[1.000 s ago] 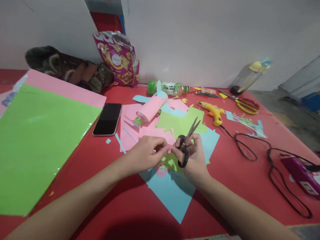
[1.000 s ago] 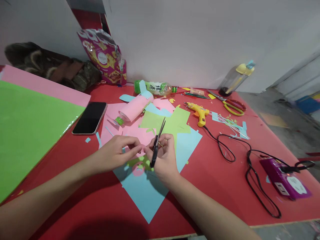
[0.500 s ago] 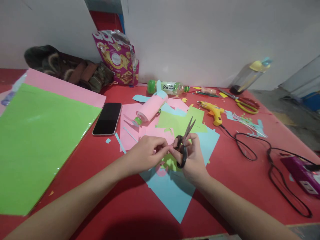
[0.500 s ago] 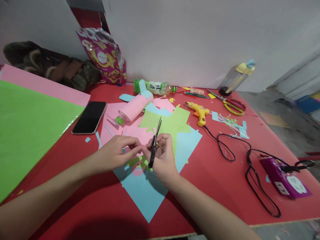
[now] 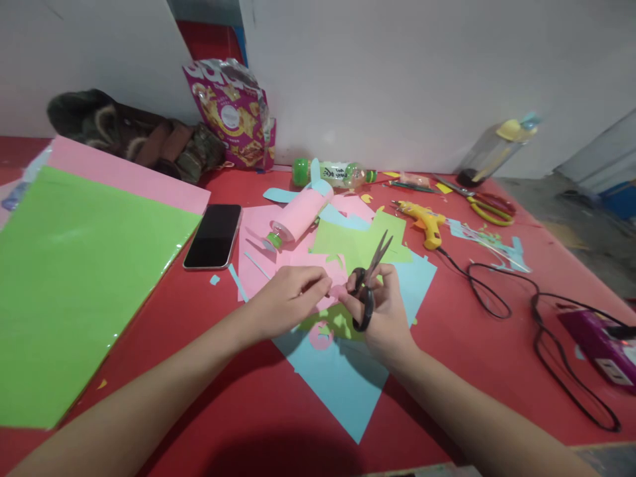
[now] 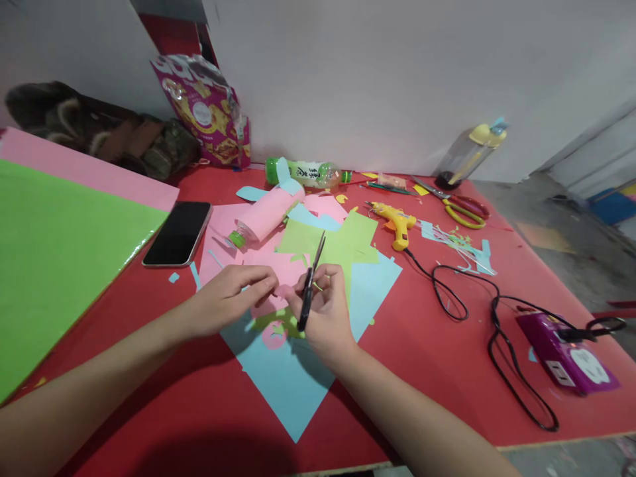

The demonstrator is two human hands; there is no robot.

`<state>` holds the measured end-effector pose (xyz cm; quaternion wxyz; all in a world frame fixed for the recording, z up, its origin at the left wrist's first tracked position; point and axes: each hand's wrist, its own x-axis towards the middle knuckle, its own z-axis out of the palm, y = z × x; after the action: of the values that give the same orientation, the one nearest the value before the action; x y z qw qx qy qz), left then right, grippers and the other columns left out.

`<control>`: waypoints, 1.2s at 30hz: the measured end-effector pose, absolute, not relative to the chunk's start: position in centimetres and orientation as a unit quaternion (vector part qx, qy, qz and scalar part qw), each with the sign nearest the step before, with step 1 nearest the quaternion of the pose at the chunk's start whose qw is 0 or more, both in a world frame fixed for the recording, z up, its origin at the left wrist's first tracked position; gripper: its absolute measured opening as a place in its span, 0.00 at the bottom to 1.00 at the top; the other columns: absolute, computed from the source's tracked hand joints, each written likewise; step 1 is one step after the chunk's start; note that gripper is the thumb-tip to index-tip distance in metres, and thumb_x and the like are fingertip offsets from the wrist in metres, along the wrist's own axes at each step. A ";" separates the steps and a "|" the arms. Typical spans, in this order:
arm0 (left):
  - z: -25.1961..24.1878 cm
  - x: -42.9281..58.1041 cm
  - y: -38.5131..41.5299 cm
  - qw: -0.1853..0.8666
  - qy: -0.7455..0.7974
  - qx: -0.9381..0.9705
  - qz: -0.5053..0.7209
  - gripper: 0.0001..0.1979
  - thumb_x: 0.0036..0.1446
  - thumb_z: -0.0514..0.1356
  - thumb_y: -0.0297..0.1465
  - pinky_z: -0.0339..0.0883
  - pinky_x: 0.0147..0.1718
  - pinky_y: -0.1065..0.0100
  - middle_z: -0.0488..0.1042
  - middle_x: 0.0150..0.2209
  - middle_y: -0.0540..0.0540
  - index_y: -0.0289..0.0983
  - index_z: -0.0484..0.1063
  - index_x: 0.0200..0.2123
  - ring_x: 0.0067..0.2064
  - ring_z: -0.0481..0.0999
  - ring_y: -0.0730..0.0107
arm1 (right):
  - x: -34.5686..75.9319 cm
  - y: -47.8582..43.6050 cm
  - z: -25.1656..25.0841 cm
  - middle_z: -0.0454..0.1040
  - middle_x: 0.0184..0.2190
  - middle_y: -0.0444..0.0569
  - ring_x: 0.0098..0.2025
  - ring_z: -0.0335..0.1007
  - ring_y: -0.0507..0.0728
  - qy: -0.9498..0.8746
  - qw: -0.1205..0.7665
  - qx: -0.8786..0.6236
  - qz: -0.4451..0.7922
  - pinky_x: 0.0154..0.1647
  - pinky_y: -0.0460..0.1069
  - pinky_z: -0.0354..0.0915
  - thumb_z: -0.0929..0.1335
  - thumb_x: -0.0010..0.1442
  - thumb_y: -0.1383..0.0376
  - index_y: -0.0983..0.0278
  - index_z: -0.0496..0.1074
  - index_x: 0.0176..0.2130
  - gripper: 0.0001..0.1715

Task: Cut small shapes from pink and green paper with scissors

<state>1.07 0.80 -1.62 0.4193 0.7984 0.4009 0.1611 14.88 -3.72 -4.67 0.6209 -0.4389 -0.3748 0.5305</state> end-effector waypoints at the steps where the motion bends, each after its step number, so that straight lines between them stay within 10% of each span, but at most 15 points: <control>1: -1.6 1.1 0.8 0.420 0.395 0.802 0.154 0.14 0.56 0.45 0.31 0.53 0.23 0.74 0.60 0.20 0.53 0.34 0.60 0.21 0.24 0.60 0.77 | 14.9 -3.7 -4.7 0.63 0.23 0.35 0.23 0.60 0.45 -0.375 0.621 -0.438 0.531 0.22 0.41 0.57 0.71 0.39 0.73 0.60 0.53 0.28 0.24; 36: -2.0 0.9 1.1 0.462 0.411 0.752 0.229 0.13 0.54 0.49 0.33 0.56 0.22 0.76 0.60 0.19 0.54 0.34 0.63 0.20 0.22 0.60 0.79 | 14.9 -3.8 -5.0 0.60 0.22 0.35 0.24 0.62 0.47 -0.334 0.571 -0.408 0.629 0.25 0.44 0.59 0.71 0.44 0.64 0.59 0.52 0.29 0.21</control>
<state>0.92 1.09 -2.02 0.4624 0.7515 0.4113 0.2286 14.85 -3.81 -5.00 0.5711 -0.4080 -0.3337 0.6294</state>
